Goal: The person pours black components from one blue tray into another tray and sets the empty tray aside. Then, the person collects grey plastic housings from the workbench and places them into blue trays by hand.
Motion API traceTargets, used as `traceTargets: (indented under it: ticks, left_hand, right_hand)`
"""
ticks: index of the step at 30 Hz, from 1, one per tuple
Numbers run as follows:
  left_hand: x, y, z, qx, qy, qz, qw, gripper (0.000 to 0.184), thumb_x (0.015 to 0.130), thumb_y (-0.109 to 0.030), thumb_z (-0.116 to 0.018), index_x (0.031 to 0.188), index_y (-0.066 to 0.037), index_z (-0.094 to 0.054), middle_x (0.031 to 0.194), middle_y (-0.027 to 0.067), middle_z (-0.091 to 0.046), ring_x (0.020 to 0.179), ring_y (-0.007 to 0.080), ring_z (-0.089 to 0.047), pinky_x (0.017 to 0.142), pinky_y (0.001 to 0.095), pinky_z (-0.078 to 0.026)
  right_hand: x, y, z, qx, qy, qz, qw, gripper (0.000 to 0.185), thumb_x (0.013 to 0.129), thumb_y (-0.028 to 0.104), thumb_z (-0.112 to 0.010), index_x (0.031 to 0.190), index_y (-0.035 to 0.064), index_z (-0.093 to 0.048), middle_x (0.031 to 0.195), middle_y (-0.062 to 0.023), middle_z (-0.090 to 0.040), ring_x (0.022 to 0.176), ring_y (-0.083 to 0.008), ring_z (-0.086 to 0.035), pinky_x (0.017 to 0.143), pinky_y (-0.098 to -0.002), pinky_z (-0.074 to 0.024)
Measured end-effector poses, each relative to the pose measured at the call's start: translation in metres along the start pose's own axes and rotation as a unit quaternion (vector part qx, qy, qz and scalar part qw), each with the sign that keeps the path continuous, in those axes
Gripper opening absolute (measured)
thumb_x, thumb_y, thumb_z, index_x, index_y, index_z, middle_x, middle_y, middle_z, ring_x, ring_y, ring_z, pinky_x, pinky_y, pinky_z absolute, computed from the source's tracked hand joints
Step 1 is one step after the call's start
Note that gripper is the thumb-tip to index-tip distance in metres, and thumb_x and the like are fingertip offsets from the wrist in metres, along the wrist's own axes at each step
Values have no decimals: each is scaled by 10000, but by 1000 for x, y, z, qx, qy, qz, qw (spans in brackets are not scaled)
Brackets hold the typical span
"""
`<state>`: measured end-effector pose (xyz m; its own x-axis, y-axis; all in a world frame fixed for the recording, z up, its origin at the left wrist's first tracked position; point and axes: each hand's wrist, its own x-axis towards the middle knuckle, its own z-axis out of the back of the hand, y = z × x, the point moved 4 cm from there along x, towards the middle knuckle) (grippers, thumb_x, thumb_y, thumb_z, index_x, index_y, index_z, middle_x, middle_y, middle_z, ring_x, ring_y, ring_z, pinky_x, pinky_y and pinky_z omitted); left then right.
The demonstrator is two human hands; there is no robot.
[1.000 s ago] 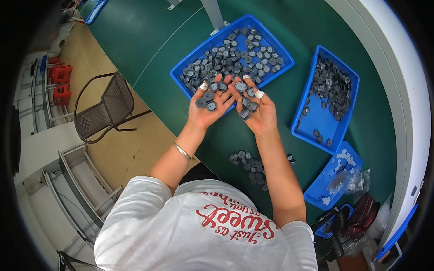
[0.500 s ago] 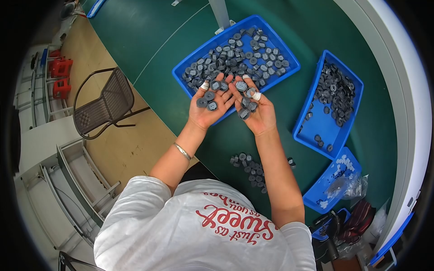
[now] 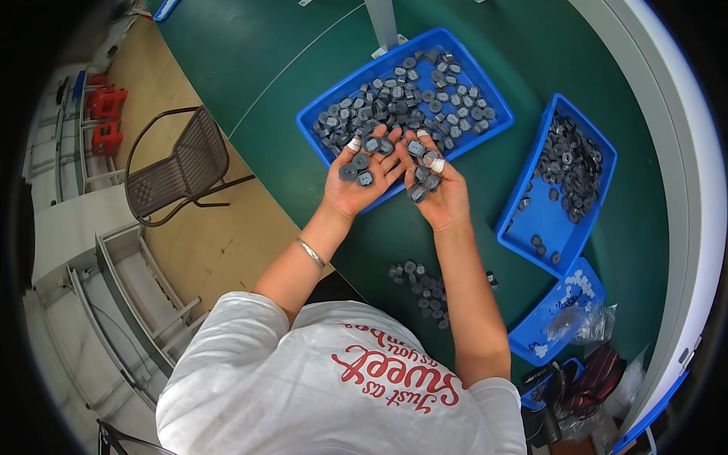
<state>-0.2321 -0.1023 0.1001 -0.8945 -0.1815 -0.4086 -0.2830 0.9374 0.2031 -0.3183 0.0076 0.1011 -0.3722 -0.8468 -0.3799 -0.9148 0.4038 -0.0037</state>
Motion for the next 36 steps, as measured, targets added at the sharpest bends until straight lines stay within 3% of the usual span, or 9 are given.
traceTargets:
  ticks: [11,16,19,21,23,27,32,35,36]
  left_hand:
    - [28,-49,-3,260,-87,-85,958,329,989,-264,-414,1156,-32,-578,1113,137,-631,990,261,-620,792,381,-547]
    - [33,-61,-35,614,-136,-216,747,345,972,-310,-488,1101,-31,-645,1053,90,-647,957,189,-603,845,293,-473]
    - [19,-56,-56,746,-66,-376,546,299,937,-233,-572,1152,-36,-636,1078,75,-632,975,150,-578,842,270,-450]
    - [-5,-30,-50,744,-46,-362,559,269,922,-175,-586,1148,-35,-623,1089,73,-618,990,148,-578,851,273,-455]
    - [-24,16,-30,745,24,-212,633,223,928,-125,-583,1125,-29,-625,1085,36,-636,986,125,-579,880,247,-441]
    - [-70,73,60,907,125,30,401,432,801,-74,-675,1217,-75,-556,1149,121,-544,1090,298,-528,872,352,-488]
    - [-111,93,93,955,110,67,266,714,692,-78,-762,1330,-117,-443,1228,114,-460,1135,327,-456,892,403,-491]
    - [-116,102,109,966,120,59,222,786,672,-53,-763,1363,-126,-396,1232,114,-444,1113,335,-466,911,400,-490]
    - [-115,103,112,963,122,43,237,753,679,-38,-749,1348,-113,-413,1224,120,-451,1114,339,-467,901,404,-489]
  right_hand:
    - [45,33,-16,-80,-170,75,979,361,919,188,-532,1244,32,-513,1369,-157,-462,1290,-393,-422,955,-561,-442]
    - [31,55,-43,-253,-247,121,927,542,943,363,-528,1338,3,-438,1395,-218,-427,1308,-391,-401,1023,-559,-385]
    - [-3,70,-52,-421,-167,76,888,471,914,450,-543,1285,179,-435,1296,12,-452,999,-217,-457,834,-372,-397]
    - [-60,84,-60,-501,-29,142,853,562,930,360,-558,1351,6,-445,1364,-223,-468,1220,-360,-513,1007,-471,-431]
    - [-120,91,-41,-535,-78,131,831,423,967,274,-522,1304,19,-507,1269,-181,-561,1088,-281,-614,936,-359,-486]
    - [-228,86,60,-566,-279,66,773,354,937,182,-593,1249,19,-560,1159,-117,-624,1006,-199,-625,910,-310,-484]
    - [-267,6,118,-611,-319,19,725,410,840,62,-698,1228,103,-571,1105,-53,-594,942,-119,-584,820,-263,-478]
    - [-242,-36,97,-869,-203,126,432,549,732,84,-747,1243,99,-548,1200,-124,-539,1029,-285,-561,873,-393,-477]
    - [-233,-44,95,-868,-200,129,435,549,732,84,-747,1243,99,-548,1200,-124,-539,1029,-285,-561,873,-393,-477]
